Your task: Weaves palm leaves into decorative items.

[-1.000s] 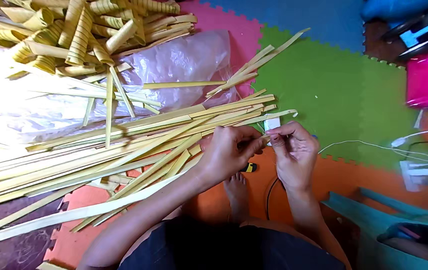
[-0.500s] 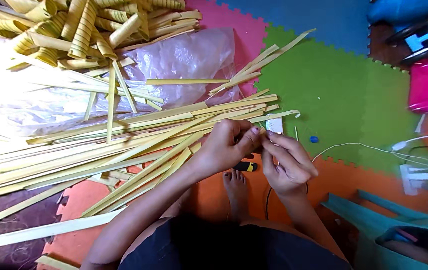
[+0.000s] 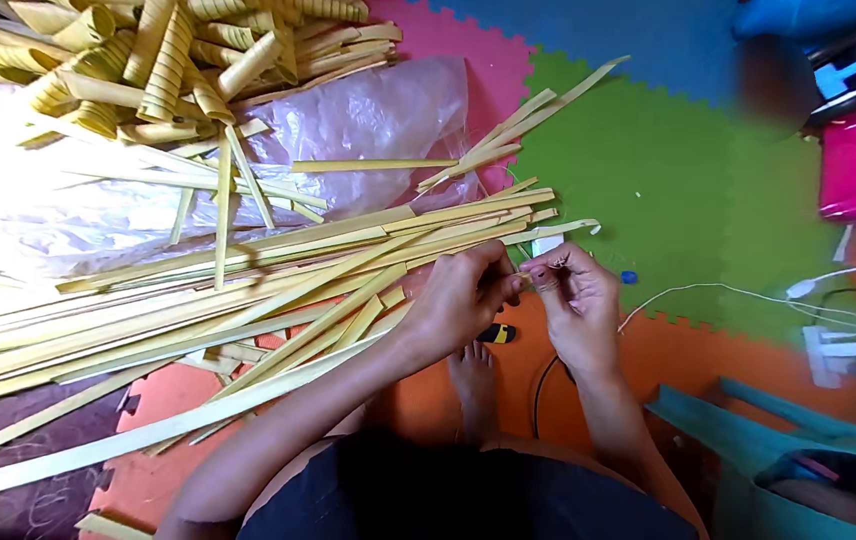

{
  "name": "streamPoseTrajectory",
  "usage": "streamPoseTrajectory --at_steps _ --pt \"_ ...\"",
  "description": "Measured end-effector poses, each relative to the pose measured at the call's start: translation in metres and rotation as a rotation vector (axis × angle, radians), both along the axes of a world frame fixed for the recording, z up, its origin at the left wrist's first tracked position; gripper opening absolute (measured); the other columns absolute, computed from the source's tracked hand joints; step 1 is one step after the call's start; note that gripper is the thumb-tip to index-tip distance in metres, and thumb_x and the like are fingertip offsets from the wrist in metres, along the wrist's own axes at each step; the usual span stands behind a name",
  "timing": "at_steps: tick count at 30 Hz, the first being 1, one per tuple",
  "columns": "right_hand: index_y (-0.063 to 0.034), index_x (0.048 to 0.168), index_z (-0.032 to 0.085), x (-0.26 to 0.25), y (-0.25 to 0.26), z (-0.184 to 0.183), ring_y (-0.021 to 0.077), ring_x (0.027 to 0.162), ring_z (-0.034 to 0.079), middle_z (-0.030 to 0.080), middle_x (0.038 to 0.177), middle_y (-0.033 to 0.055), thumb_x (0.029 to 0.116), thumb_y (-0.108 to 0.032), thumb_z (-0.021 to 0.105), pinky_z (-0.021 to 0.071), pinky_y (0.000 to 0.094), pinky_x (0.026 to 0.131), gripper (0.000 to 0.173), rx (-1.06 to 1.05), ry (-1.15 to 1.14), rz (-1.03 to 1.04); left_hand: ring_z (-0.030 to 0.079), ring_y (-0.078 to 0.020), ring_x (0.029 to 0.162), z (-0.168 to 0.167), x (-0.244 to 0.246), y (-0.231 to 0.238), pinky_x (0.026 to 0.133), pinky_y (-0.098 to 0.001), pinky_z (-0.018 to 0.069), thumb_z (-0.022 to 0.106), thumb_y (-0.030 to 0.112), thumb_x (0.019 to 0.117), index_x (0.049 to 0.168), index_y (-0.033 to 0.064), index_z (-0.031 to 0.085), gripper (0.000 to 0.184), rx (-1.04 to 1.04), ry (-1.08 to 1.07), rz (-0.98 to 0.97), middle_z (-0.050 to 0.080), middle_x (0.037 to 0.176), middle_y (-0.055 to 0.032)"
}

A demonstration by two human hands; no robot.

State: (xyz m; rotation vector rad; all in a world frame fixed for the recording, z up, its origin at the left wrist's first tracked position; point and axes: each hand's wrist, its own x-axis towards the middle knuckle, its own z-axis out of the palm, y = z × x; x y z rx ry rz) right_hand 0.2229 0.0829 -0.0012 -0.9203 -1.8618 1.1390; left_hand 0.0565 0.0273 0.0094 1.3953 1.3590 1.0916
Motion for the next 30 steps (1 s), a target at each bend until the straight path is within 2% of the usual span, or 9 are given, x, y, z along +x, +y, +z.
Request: streamPoseTrajectory --at_steps 4,7,11,14,19,22,25,27,30 --pt "-0.0177 0.123 0.063 0.014 0.004 0.007 0.0017 0.101 0.065 0.065 0.117 -0.0084 0.1004 -0.024 0.064 0.0576 0.0196 0.085 0.024 -0.261 0.058 0.273 0.052 -0.0035 0.052 -0.004 -0.009 0.0 0.049 -0.0157 0.0433 0.058 0.005 0.1027 0.091 0.0017 0.057 0.012 -0.129 -0.234 -0.094 0.059 0.067 -0.0025" --pt "-0.0203 0.113 0.065 0.012 -0.003 -0.002 0.0009 0.097 0.065 0.064 0.113 -0.0102 0.0999 -0.035 0.064 0.0576 0.0187 0.08 0.02 -0.185 0.1 0.181 0.05 -0.0015 0.05 -0.007 -0.006 0.001 0.048 -0.0139 0.0406 0.057 0.003 0.1027 0.088 0.0016 0.056 0.015 -0.175 -0.352 -0.134 0.058 0.064 -0.0016" --pt "-0.0169 0.103 0.064 0.004 -0.007 -0.01 0.0004 0.085 0.065 0.066 0.101 -0.0079 0.1031 -0.02 0.061 0.0564 0.0168 0.07 0.005 -0.016 0.134 0.03 0.061 -0.0036 0.057 -0.01 -0.002 0.002 0.054 -0.0167 0.0508 0.056 0.003 0.1027 0.091 0.0007 0.059 0.012 -0.09 -0.384 -0.156 0.067 0.071 -0.0034" --pt "-0.0143 0.101 0.063 0.001 -0.009 -0.011 -0.0021 0.084 0.063 0.063 0.096 -0.0089 0.1021 -0.012 0.059 0.0546 0.0153 0.072 0.005 0.047 0.114 -0.055 0.066 -0.0051 0.067 -0.005 -0.002 0.002 0.063 -0.0205 0.0571 0.065 0.008 0.0977 0.095 0.0002 0.064 0.008 0.048 -0.117 -0.141 0.067 0.077 -0.0035" --pt "-0.0177 0.106 0.066 -0.004 -0.005 -0.019 -0.0004 0.087 0.064 0.066 0.096 -0.0118 0.0982 -0.014 0.066 0.0567 0.0197 0.08 0.009 -0.06 0.215 -0.116 0.061 -0.0144 0.056 -0.009 0.008 0.003 0.051 -0.0279 0.0497 0.064 0.006 0.095 0.087 0.0013 0.066 0.01 0.408 0.434 0.035 0.062 0.066 -0.0066" --pt "-0.0139 0.103 0.069 -0.005 -0.008 -0.015 0.0035 0.081 0.068 0.07 0.091 -0.0075 0.0936 -0.006 0.07 0.0607 0.0237 0.076 0.012 -0.156 0.236 -0.144 0.069 -0.0234 0.064 -0.018 0.009 0.003 0.054 -0.0331 0.0545 0.062 0.005 0.0951 0.09 -0.0008 0.068 0.009 0.589 0.735 0.082 0.068 0.076 -0.0122" --pt "-0.0073 0.112 0.068 -0.003 -0.009 -0.012 0.0055 0.086 0.071 0.072 0.098 -0.0045 0.096 0.0 0.064 0.062 0.0249 0.079 0.018 -0.066 0.181 -0.143 0.072 -0.0172 0.074 -0.014 0.002 0.001 0.066 -0.0311 0.0588 0.064 0.008 0.0976 0.099 -0.0002 0.072 0.012 0.42 0.486 0.052 0.073 0.087 -0.0097" --pt "-0.0067 0.114 0.068 -0.003 -0.008 -0.012 0.0053 0.089 0.07 0.072 0.101 -0.0048 0.0962 0.002 0.063 0.0612 0.0244 0.08 0.02 -0.009 0.176 -0.147 0.068 -0.0078 0.068 -0.001 -0.005 0.0 0.063 -0.0235 0.0578 0.069 0.009 0.096 0.096 0.0037 0.071 0.006 0.208 0.275 0.04 0.071 0.08 -0.0037" --pt "-0.0128 0.111 0.07 -0.006 -0.009 -0.019 0.0037 0.091 0.068 0.07 0.105 -0.007 0.0973 0.001 0.062 0.0592 0.0225 0.081 0.021 -0.042 0.243 -0.113 0.067 -0.0084 0.062 0.005 -0.008 -0.001 0.057 -0.0237 0.0572 0.072 0.004 0.0933 0.089 0.0032 0.068 0.006 0.059 0.135 0.042 0.07 0.075 -0.0044"
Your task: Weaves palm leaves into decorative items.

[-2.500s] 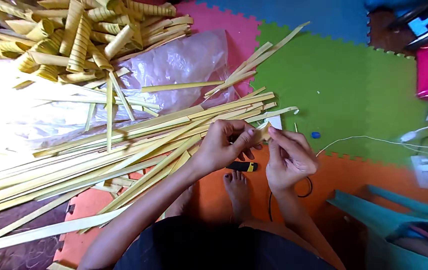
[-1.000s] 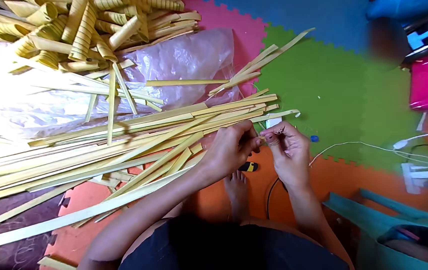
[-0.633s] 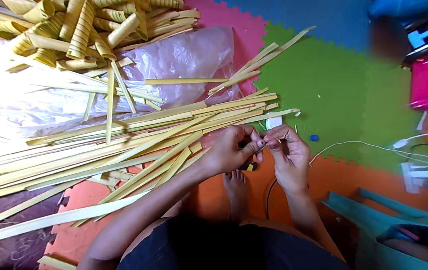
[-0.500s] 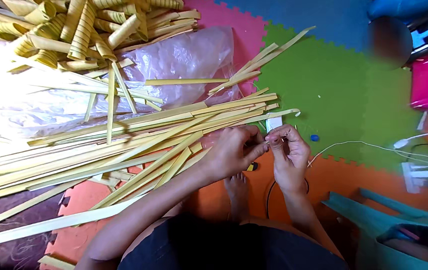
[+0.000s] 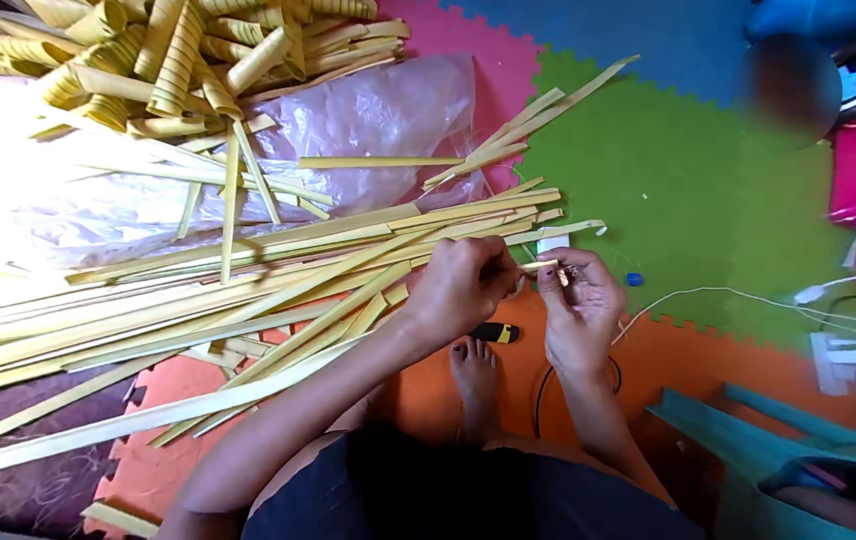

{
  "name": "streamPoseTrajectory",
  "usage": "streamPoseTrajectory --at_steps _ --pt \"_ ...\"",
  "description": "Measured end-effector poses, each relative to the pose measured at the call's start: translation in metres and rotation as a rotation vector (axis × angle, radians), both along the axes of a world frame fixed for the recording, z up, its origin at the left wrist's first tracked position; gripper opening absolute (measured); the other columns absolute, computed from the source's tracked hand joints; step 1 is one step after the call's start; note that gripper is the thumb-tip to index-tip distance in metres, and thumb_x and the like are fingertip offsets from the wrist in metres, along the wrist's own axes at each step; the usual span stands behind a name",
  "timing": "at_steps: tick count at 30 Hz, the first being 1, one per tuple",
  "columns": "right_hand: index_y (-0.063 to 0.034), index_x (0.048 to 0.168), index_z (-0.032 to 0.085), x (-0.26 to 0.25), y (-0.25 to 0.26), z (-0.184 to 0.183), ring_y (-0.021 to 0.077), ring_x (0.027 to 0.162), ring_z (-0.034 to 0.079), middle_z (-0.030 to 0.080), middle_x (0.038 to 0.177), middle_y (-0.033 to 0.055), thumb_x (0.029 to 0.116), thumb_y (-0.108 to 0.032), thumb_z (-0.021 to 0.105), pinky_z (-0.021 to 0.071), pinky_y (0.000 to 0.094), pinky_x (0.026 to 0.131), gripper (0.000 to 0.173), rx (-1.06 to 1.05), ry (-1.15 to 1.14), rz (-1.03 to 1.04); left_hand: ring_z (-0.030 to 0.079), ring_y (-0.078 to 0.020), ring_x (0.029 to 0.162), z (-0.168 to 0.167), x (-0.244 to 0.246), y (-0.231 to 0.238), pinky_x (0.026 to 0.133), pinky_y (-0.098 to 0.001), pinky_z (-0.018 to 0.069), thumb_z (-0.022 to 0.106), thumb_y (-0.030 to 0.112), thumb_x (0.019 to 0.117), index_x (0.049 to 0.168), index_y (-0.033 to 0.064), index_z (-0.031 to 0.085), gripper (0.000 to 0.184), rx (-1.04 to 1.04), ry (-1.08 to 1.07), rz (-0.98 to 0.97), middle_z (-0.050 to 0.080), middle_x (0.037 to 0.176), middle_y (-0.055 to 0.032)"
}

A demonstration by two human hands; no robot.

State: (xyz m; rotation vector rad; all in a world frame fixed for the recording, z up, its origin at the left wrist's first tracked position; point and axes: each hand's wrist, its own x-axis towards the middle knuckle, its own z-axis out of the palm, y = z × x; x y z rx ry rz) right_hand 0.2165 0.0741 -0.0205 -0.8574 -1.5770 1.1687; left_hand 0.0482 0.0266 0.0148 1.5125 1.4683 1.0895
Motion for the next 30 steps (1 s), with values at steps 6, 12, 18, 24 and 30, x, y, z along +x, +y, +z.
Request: streamPoseTrajectory --at_steps 6,12,18,24,30 --pt "-0.0145 0.099 0.073 -0.009 -0.008 0.002 0.0062 0.085 0.071 0.074 0.094 -0.0034 0.0916 0.005 0.064 0.0612 0.0249 0.078 0.023 -0.4 0.226 -0.079 0.072 -0.0099 0.065 -0.011 0.004 0.003 0.061 -0.0253 0.062 0.069 0.004 0.0965 0.092 -0.0013 0.066 0.008 -0.091 -0.274 -0.015 0.072 0.077 -0.0072" --pt "-0.0022 0.1 0.076 0.004 -0.007 -0.016 0.0128 0.097 0.071 0.072 0.099 0.0058 0.0937 0.001 0.068 0.061 0.0273 0.085 0.01 0.615 -0.232 -0.188 0.075 -0.0135 0.069 0.002 -0.001 0.006 0.066 -0.0282 0.0646 0.046 0.009 0.1095 0.094 -0.0062 0.067 0.03 -0.344 -0.493 -0.104 0.074 0.08 -0.0113" --pt "0.0007 0.102 0.074 0.014 0.0 -0.012 0.0181 0.112 0.07 0.072 0.111 0.0111 0.0932 0.008 0.063 0.0587 0.0307 0.096 0.016 0.785 -0.312 -0.035 0.073 -0.0105 0.074 0.008 -0.015 0.004 0.072 -0.0244 0.0623 0.057 -0.003 0.1008 0.108 -0.0057 0.067 0.012 -0.353 -0.652 -0.218 0.073 0.083 -0.0078" --pt "-0.0027 0.122 0.069 0.013 0.018 0.021 0.0069 0.096 0.071 0.074 0.11 0.0 0.1026 -0.007 0.057 0.0606 0.0259 0.085 0.024 0.057 -0.195 0.178 0.075 -0.0135 0.071 0.001 -0.008 0.0 0.066 -0.0266 0.0637 0.065 -0.003 0.0964 0.106 -0.0049 0.068 0.01 -0.163 -0.428 -0.083 0.076 0.085 -0.0104" --pt "0.0024 0.109 0.075 0.002 -0.002 0.013 0.0135 0.086 0.071 0.073 0.096 0.0124 0.0937 -0.006 0.072 0.0589 0.0244 0.076 0.017 0.677 -0.5 -0.105 0.074 -0.0113 0.068 0.005 -0.009 0.007 0.065 -0.0275 0.064 0.043 0.018 0.1117 0.09 -0.0033 0.067 0.038 -0.341 -0.389 -0.04 0.075 0.078 -0.0077"
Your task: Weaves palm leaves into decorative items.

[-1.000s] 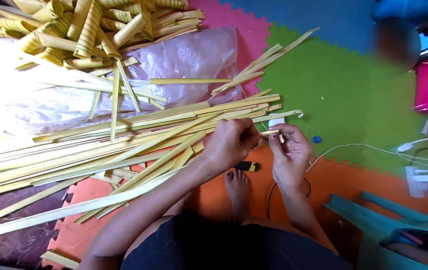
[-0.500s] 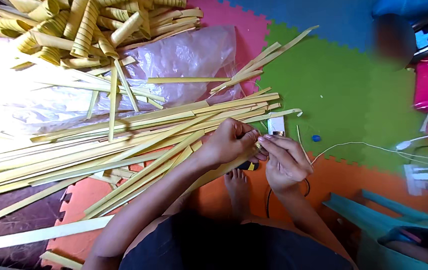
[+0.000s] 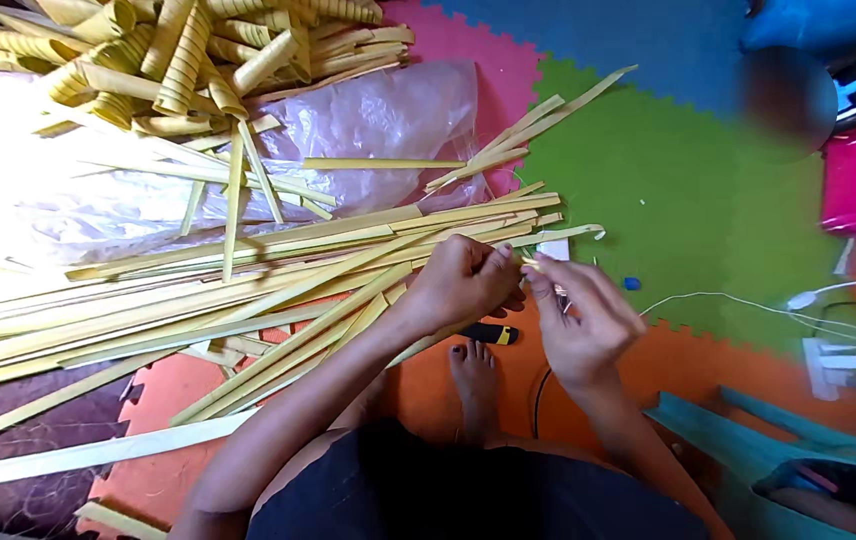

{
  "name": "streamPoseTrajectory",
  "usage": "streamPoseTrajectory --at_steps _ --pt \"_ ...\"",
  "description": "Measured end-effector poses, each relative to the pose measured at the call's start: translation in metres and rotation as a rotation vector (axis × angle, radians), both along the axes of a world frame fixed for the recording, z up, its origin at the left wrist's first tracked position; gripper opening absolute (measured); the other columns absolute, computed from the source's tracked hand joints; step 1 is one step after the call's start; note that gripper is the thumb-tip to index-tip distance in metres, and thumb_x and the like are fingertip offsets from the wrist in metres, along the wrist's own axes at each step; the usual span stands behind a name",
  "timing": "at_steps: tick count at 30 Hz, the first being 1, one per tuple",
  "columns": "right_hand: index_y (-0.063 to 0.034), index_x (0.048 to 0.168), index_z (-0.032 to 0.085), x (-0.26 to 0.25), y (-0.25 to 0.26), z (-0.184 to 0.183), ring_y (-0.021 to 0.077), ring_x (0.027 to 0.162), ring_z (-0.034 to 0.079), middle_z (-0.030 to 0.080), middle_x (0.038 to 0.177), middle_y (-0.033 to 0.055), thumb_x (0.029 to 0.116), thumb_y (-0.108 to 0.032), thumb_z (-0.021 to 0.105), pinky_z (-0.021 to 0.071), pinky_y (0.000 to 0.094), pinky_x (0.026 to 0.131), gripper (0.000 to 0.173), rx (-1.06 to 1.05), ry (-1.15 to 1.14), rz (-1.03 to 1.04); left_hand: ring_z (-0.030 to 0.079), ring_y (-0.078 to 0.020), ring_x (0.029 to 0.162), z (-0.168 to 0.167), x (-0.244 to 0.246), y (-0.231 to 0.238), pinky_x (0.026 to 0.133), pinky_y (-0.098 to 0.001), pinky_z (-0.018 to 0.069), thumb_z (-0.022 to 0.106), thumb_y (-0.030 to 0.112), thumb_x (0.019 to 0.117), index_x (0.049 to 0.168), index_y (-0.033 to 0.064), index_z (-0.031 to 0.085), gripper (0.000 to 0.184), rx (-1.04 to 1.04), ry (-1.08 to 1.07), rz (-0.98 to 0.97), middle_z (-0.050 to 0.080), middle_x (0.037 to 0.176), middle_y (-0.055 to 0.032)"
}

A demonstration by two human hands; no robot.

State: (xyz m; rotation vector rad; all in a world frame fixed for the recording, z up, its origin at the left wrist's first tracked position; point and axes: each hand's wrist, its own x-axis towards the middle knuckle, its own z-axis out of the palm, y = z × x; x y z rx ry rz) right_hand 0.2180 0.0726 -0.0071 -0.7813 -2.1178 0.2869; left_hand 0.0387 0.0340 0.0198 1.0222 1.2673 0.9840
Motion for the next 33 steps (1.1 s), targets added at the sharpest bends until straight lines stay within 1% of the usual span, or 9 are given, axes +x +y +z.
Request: streamPoseTrajectory --at_steps 2,4,7,10,16,20,24,28,33 --pt "0.0 0.105 0.076 0.002 -0.005 -0.004 0.0203 0.103 0.071 0.072 0.102 0.0135 0.0922 -0.006 0.074 0.0587 0.0301 0.09 0.014 0.076 -0.046 0.078 0.062 -0.005 0.062 -0.002 -0.005 0.002 0.06 -0.0216 0.0532 0.041 0.016 0.1115 0.086 -0.0005 0.064 0.038 0.024 -0.039 -0.015 0.063 0.071 -0.0021" --pt "-0.0008 0.099 0.077 0.004 -0.004 -0.001 0.0207 0.111 0.07 0.074 0.106 0.0121 0.0904 -0.012 0.077 0.0571 0.0315 0.097 0.014 -0.029 -0.013 0.126 0.065 -0.0022 0.069 -0.005 -0.012 0.002 0.066 -0.0176 0.0552 0.057 0.004 0.1031 0.104 -0.0038 0.068 0.014 0.103 -0.096 -0.076 0.068 0.078 -0.0025" --pt "0.0004 0.114 0.074 0.011 0.012 0.015 0.0095 0.101 0.072 0.075 0.113 0.0076 0.1005 -0.01 0.063 0.0603 0.0259 0.087 0.021 -0.385 0.054 0.174 0.074 -0.0102 0.078 -0.005 -0.008 -0.003 0.075 -0.0247 0.0627 0.062 -0.003 0.0986 0.113 -0.007 0.066 0.016 0.149 -0.041 -0.069 0.075 0.09 -0.0093" --pt "-0.0012 0.127 0.068 0.01 0.023 0.021 0.0064 0.098 0.067 0.069 0.112 0.005 0.105 -0.008 0.051 0.0571 0.0223 0.084 0.029 -0.606 -0.004 0.174 0.073 -0.0131 0.065 -0.003 0.003 -0.005 0.063 -0.0275 0.0634 0.064 0.005 0.1 0.098 -0.0059 0.068 0.012 0.187 0.094 -0.048 0.073 0.078 -0.0107" --pt "-0.0131 0.097 0.074 0.016 0.016 0.007 0.0041 0.092 0.066 0.069 0.099 -0.006 0.0961 -0.009 0.069 0.0581 0.0205 0.079 0.007 -0.496 0.221 0.251 0.073 -0.0075 0.071 -0.015 -0.01 -0.003 0.061 -0.0227 0.0607 0.018 0.032 0.1139 0.105 0.0034 0.065 0.055 -0.184 -0.456 -0.361 0.074 0.083 -0.0025" --pt "-0.0245 0.111 0.074 0.024 0.013 0.003 -0.0011 0.098 0.06 0.058 0.114 -0.0118 0.1006 -0.023 0.065 0.0555 0.016 0.08 0.013 -0.587 0.303 0.323 0.054 -0.001 0.064 -0.015 -0.009 -0.002 0.059 -0.0154 0.045 0.055 0.009 0.104 0.095 0.0037 0.064 0.014 0.014 -0.207 -0.316 0.059 0.075 0.002" --pt "-0.0275 0.106 0.064 0.019 0.003 0.009 -0.0019 0.065 0.062 0.067 0.088 -0.0089 0.103 -0.014 0.056 0.0552 0.0142 0.061 0.016 -1.294 0.65 0.282 0.065 -0.0096 0.071 0.002 -0.009 -0.003 0.064 -0.022 0.0567 0.068 0.0 0.095 0.097 -0.0013 0.067 0.003 0.187 -0.015 -0.214 0.065 0.081 -0.0067" --pt "-0.0135 0.094 0.068 0.013 -0.007 0.011 -0.0029 0.054 0.057 0.064 0.071 -0.0027 0.0938 -0.001 0.047 0.0499 0.0103 0.052 0.024 -1.867 0.989 0.309 0.068 -0.0141 0.079 0.016 0.004 -0.007 0.065 -0.0276 0.0608 0.075 -0.001 0.089 0.103 0.0031 0.062 0.019 0.251 0.152 -0.143 0.064 0.095 -0.0083" --pt "-0.0139 0.087 0.067 0.003 -0.017 0.011 -0.0038 0.054 0.052 0.061 0.07 -0.0058 0.1057 -0.015 0.045 0.046 0.0109 0.053 0.029 -1.702 0.768 0.236 0.066 -0.0107 0.062 0.009 0.004 0.002 0.056 -0.0255 0.0572 0.07 0.009 0.0938 0.093 0.0033 0.064 0.009 0.166 0.184 -0.046 0.065 0.076 -0.0055"
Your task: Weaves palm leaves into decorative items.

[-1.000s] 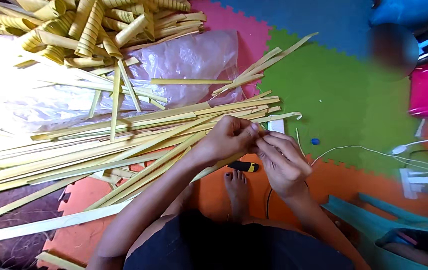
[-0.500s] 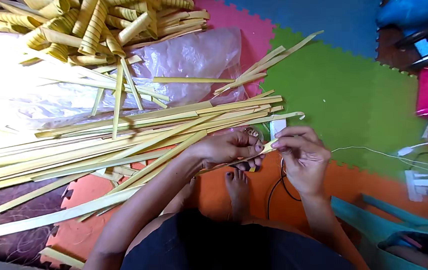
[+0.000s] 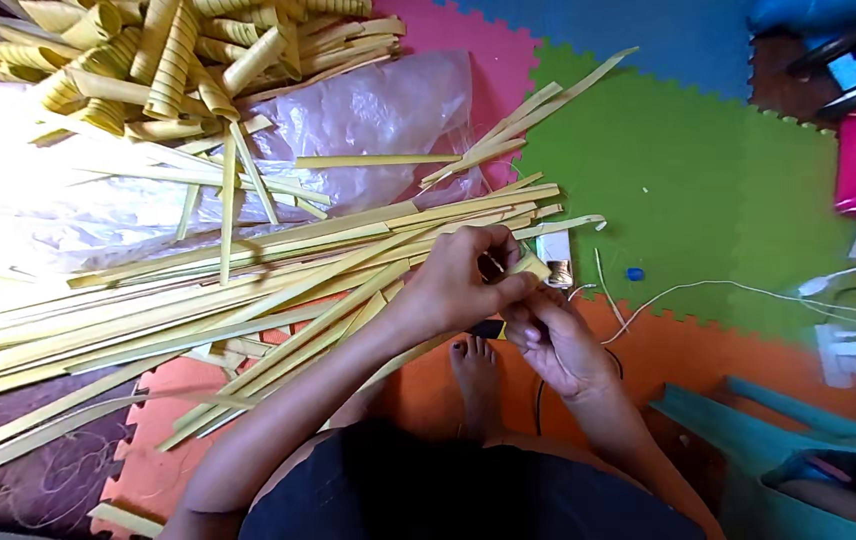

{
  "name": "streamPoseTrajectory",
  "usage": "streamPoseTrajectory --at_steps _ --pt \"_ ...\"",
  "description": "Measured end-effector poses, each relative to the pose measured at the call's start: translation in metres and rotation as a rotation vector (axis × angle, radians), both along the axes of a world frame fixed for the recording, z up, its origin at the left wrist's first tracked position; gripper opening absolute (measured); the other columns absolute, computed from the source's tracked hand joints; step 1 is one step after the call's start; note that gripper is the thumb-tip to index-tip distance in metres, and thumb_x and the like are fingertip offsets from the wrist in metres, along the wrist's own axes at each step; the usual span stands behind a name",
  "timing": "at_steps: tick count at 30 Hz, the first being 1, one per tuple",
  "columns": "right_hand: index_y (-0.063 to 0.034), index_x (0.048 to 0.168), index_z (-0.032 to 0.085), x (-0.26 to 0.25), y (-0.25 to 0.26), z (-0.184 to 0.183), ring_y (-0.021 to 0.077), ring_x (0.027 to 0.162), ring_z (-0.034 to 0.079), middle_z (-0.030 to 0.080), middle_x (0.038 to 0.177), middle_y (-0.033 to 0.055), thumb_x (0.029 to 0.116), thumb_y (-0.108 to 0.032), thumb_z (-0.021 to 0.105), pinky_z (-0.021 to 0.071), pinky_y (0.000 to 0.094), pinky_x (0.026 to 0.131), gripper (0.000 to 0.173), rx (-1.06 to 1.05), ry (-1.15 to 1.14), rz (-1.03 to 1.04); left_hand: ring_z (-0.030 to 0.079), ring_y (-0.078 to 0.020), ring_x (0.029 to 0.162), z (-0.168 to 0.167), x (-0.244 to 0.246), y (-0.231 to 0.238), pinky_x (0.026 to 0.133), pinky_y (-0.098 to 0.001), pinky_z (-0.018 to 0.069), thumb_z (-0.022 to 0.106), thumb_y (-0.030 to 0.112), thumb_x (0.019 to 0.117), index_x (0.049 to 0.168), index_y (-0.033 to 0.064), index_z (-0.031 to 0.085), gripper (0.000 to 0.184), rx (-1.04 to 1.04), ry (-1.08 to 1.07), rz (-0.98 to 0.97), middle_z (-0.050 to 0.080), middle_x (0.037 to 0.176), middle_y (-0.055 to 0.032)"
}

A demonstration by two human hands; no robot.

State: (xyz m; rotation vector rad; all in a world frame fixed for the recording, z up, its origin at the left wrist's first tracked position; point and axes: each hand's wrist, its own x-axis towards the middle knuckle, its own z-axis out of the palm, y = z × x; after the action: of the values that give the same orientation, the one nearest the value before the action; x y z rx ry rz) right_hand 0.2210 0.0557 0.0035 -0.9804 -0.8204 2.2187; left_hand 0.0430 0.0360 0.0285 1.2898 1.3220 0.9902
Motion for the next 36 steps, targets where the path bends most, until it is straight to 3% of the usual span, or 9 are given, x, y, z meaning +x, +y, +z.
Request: streamPoseTrajectory --at_steps 3,9,13,17,23,26,28,30,36 --pt "-0.0179 0.102 0.068 0.001 0.005 -0.001 0.0017 0.071 0.065 0.07 0.088 -0.0037 0.11 -0.031 0.041 0.0559 0.0174 0.066 0.031 0.152 -0.104 -0.071 0.066 -0.0106 0.065 -0.008 -0.004 0.001 0.06 -0.0256 0.058 0.074 0.007 0.0916 0.091 0.0028 0.066 0.01 -0.003 -0.017 0.005 0.066 0.076 -0.0052" --pt "-0.0135 0.104 0.064 0.002 0.009 0.003 -0.003 0.057 0.056 0.063 0.075 -0.0042 0.1074 -0.005 0.034 0.049 0.0102 0.055 0.031 -0.009 -0.103 -0.129 0.072 -0.0138 0.087 -0.013 -0.009 0.003 0.077 -0.0282 0.0631 0.077 -0.005 0.0853 0.113 -0.0001 0.067 0.03 0.054 -0.083 -0.155 0.071 0.104 -0.0096" --pt "-0.0113 0.097 0.061 -0.006 -0.003 0.0 -0.0009 0.055 0.055 0.063 0.071 -0.0039 0.1097 -0.012 0.03 0.0491 0.0131 0.054 0.034 0.1 -0.213 -0.096 0.067 -0.0134 0.068 -0.016 -0.002 0.003 0.061 -0.0284 0.0597 0.079 0.011 0.0897 0.096 0.0026 0.067 0.016 0.085 0.129 -0.042 0.067 0.085 -0.0081" --pt "-0.0194 0.107 0.062 0.001 0.002 -0.017 0.0069 0.076 0.068 0.069 0.093 -0.0039 0.1102 -0.029 0.041 0.0603 0.0256 0.071 0.023 0.43 -0.271 -0.131 0.066 -0.0105 0.063 -0.02 -0.005 0.003 0.059 -0.0267 0.0576 0.078 0.013 0.0908 0.091 0.0038 0.068 0.014 0.029 0.122 -0.051 0.067 0.075 -0.0048" --pt "-0.0118 0.103 0.061 0.002 0.003 -0.006 -0.0023 0.053 0.052 0.062 0.073 -0.0029 0.1073 -0.005 0.03 0.0459 0.0104 0.051 0.032 -0.065 -0.118 -0.117 0.07 -0.0152 0.075 -0.02 -0.005 -0.002 0.066 -0.029 0.0603 0.08 -0.001 0.0843 0.106 0.0005 0.068 0.025 0.115 0.089 -0.157 0.07 0.091 -0.01" --pt "-0.0114 0.097 0.062 0.004 0.002 -0.008 -0.0014 0.054 0.055 0.063 0.074 -0.002 0.1119 -0.028 0.026 0.047 0.0113 0.051 0.043 -0.123 -0.05 -0.046 0.063 -0.0155 0.07 -0.026 0.002 -0.002 0.06 -0.0283 0.0553 0.082 0.009 0.0857 0.095 0.0012 0.069 0.017 0.19 0.221 -0.06 0.063 0.086 -0.0094" --pt "-0.0127 0.107 0.061 0.006 0.002 -0.013 0.0021 0.063 0.062 0.068 0.083 -0.0009 0.1107 -0.047 0.024 0.0528 0.0155 0.059 0.05 -0.004 -0.12 -0.005 0.063 -0.0158 0.069 -0.03 0.004 -0.001 0.058 -0.028 0.0558 0.081 0.013 0.0877 0.092 0.0011 0.07 0.017 0.18 0.25 -0.039 0.061 0.088 -0.0102" --pt "-0.011 0.112 0.062 0.007 0.003 -0.017 0.0057 0.071 0.066 0.07 0.089 0.0003 0.1113 -0.038 0.029 0.0565 0.0205 0.068 0.043 0.083 -0.201 -0.033 0.065 -0.0157 0.072 -0.031 0.003 0.0 0.06 -0.0283 0.0577 0.081 0.012 0.0879 0.093 0.0009 0.07 0.016 0.163 0.239 -0.078 0.062 0.092 -0.011" --pt "-0.0095 0.099 0.059 0.011 0.002 -0.013 -0.0062 0.048 0.047 0.059 0.072 -0.005 0.1115 -0.014 0.024 0.0406 0.0063 0.046 0.037 -0.183 -0.094 -0.086 0.065 -0.0151 0.076 -0.039 0.0 0.001 0.065 -0.0272 0.0584 0.08 0.009 0.0877 0.104 0.0002 0.07 0.021 0.166 0.174 -0.221 0.062 0.098 -0.0117"
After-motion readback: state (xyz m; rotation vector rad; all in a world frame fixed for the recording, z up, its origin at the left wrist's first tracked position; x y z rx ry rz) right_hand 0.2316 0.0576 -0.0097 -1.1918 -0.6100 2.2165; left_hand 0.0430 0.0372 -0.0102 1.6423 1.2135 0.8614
